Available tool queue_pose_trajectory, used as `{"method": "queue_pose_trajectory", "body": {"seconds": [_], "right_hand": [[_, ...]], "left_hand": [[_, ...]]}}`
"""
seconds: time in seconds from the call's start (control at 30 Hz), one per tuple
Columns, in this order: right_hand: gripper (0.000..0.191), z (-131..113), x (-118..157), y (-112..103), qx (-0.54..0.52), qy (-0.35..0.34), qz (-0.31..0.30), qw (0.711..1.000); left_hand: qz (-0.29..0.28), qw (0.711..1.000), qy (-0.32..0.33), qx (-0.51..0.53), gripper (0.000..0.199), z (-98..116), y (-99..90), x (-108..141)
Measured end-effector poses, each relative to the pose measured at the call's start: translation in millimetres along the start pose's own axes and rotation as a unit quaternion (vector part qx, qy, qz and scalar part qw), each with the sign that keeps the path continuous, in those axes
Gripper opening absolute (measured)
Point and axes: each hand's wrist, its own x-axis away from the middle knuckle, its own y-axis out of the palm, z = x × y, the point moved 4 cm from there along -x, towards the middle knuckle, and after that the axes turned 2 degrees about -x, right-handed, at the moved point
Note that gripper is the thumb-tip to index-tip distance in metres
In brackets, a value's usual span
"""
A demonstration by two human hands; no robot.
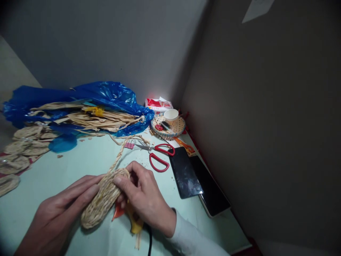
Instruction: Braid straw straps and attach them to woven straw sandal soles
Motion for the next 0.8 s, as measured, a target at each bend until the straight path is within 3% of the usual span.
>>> {"method": "queue_pose_trajectory", "body": {"seconds": [0.23,0.43,0.63,0.8], "right_hand": [[0.032,-1.0,-1.3,-1.1,-0.039,-0.04,0.022,0.998],[0.037,-13.7,-1.0,-3.6,-0.004,-0.056,0.009,0.998],[0.035,-23.2,-1.3,-11.6,0.025,-0.078,0.042,0.996],[0.03,-26.0,-2.7,-17.4,0.037,-0.099,0.059,0.993]], "left_hand": [[-0.019,0.996,-0.085,0.005,0.054,-19.7,-3.5,-4.0],[-0.03,0.976,-0.161,0.14,0.054,-22.2,-0.4,0.2],[-0.073,0.967,-0.172,0.172,0.049,-17.1,1.1,-1.8],[-0.009,0.955,-0.197,0.221,0.047,-12.7,-3.2,-2.6]]}}
